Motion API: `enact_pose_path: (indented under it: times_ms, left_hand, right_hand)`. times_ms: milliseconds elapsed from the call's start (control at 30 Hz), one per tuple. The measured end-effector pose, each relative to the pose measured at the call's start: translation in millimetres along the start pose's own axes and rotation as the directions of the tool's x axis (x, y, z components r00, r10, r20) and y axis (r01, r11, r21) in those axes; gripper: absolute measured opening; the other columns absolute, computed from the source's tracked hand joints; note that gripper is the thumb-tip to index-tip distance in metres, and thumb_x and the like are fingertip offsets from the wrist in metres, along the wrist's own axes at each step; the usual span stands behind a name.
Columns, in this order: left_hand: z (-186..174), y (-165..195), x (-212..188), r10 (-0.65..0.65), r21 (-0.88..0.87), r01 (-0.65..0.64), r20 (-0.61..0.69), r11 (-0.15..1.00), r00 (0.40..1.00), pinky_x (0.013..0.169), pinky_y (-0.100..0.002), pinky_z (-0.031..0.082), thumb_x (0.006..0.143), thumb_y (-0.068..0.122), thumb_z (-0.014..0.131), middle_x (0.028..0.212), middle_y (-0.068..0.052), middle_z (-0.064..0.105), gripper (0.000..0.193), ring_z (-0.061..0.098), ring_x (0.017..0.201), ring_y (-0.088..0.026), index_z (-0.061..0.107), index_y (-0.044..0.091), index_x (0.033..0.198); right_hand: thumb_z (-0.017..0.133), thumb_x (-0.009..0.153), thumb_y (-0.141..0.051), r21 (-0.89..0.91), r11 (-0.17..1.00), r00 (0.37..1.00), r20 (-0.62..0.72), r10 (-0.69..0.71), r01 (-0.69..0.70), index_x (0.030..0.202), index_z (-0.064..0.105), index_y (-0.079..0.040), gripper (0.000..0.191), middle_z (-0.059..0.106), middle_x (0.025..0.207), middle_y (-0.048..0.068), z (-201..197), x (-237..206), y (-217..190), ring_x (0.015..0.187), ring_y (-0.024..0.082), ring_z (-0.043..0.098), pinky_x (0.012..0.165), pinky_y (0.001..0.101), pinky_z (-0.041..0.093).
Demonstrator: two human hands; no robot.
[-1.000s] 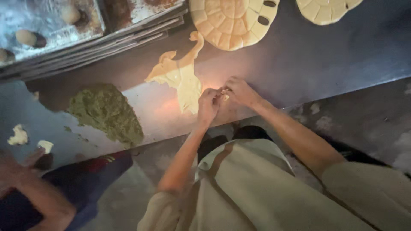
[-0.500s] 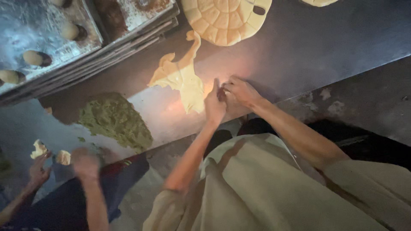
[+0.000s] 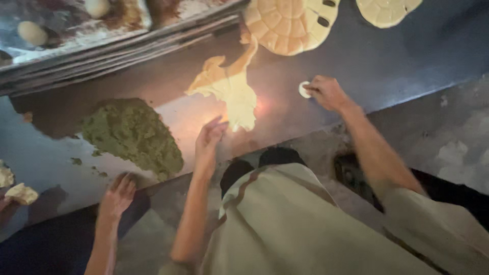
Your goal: The person pinches pieces from a sheet of dough on a metal table, flattens them, places scoops of green filling onto the dough pieces, and wraps and rolls the dough by hand into filled balls, setting finished balls on a tray with other shaped dough pieces.
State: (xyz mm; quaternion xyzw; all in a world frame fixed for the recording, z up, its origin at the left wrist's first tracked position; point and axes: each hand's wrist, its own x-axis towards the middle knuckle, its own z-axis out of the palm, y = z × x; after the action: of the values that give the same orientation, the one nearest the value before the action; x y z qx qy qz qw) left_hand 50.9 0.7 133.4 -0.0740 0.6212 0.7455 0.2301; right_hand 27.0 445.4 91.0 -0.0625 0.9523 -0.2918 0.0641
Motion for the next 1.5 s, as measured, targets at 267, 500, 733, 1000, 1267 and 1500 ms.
enact_pose_path:
  times_ms: [267, 500, 733, 1000, 1267, 1500]
  left_hand:
    - [-61.6, -40.0, -28.8, -0.127, -0.16, 0.103, -0.146, 0.982, 0.981, 0.074, -0.021, 0.043, 0.101, 0.016, 0.059, 0.111, -0.002, 0.074, 0.037, 0.057, 0.085, -0.006, 0.063, 0.004, 0.136]
    - [-53.8, -47.5, -22.5, -0.061, -0.083, 0.046, -0.182, 0.995, 0.981, 0.081, -0.02, 0.046, 0.101, 0.015, 0.059, 0.109, 0.001, 0.074, 0.032, 0.06, 0.092, -0.005, 0.066, 0.005, 0.131]
    - [-8.1, -59.1, -17.4, -0.11, -0.13, 0.075, -0.291, 0.989, 0.95, 0.08, -0.023, 0.046, 0.099, 0.015, 0.062, 0.106, -0.002, 0.074, 0.031, 0.062, 0.092, -0.008, 0.067, 0.004, 0.128]
    - [35.1, -84.3, -35.4, -0.144, -0.14, 0.092, -0.435, 0.986, 0.889, 0.078, -0.024, 0.048, 0.098, 0.017, 0.065, 0.109, -0.003, 0.073, 0.032, 0.063, 0.093, -0.009, 0.065, 0.004, 0.128]
    - [44.7, -81.5, -54.2, -0.18, -0.213, 0.085, -0.482, 0.973, 0.858, 0.078, -0.027, 0.05, 0.098, 0.014, 0.067, 0.109, -0.006, 0.073, 0.033, 0.063, 0.09, -0.012, 0.065, 0.0, 0.127]
    - [25.3, -79.6, -56.0, -0.158, -0.19, 0.071, -0.496, 0.979, 0.854, 0.086, -0.026, 0.05, 0.099, 0.018, 0.065, 0.112, -0.003, 0.073, 0.033, 0.064, 0.095, -0.01, 0.066, 0.005, 0.129]
  right_hand:
    - [0.065, 0.089, 0.002, -0.19, 0.965, 0.983, 0.005, -0.182, 0.18, 0.103, 0.073, -0.003, 0.017, 0.071, 0.108, 0.016, 2.2, 10.0, -2.2, 0.103, 0.037, 0.068, 0.089, 0.0446, 0.055]
    - [0.071, 0.092, -0.007, -0.137, 0.989, 0.999, 0.008, 0.054, -0.052, 0.1, 0.073, 0.002, 0.013, 0.071, 0.1, 0.02, 10.8, 17.6, 1.1, 0.092, 0.039, 0.069, 0.083, 0.0454, 0.054]
    - [0.064, 0.066, -0.006, -0.168, 0.921, 0.926, -0.078, -0.369, 0.352, 0.106, 0.072, 0.002, 0.041, 0.073, 0.106, 0.018, 12.3, 14.8, 15.4, 0.097, 0.041, 0.069, 0.082, 0.0449, 0.055]
    - [0.054, 0.1, -0.01, 0.185, 0.98, 0.996, -0.042, 0.078, -0.069, 0.125, 0.07, -0.006, 0.03, 0.074, 0.113, 0.017, -15.8, 1.9, 42.3, 0.1, 0.032, 0.072, 0.089, 0.0405, 0.057]
    - [0.055, 0.089, -0.037, -0.354, 0.672, 0.759, 0.273, -0.591, 0.651, 0.137, 0.057, -0.004, 0.058, 0.053, 0.145, 0.017, -2.0, 41.8, 21.9, 0.136, 0.038, 0.043, 0.111, 0.0555, 0.034]
    - [0.057, 0.097, -0.031, -0.262, 0.864, 0.882, 0.326, -0.34, 0.43, 0.119, 0.067, -0.007, 0.035, 0.062, 0.124, 0.016, 19.7, 50.5, 16.8, 0.119, 0.037, 0.055, 0.107, 0.0512, 0.041]
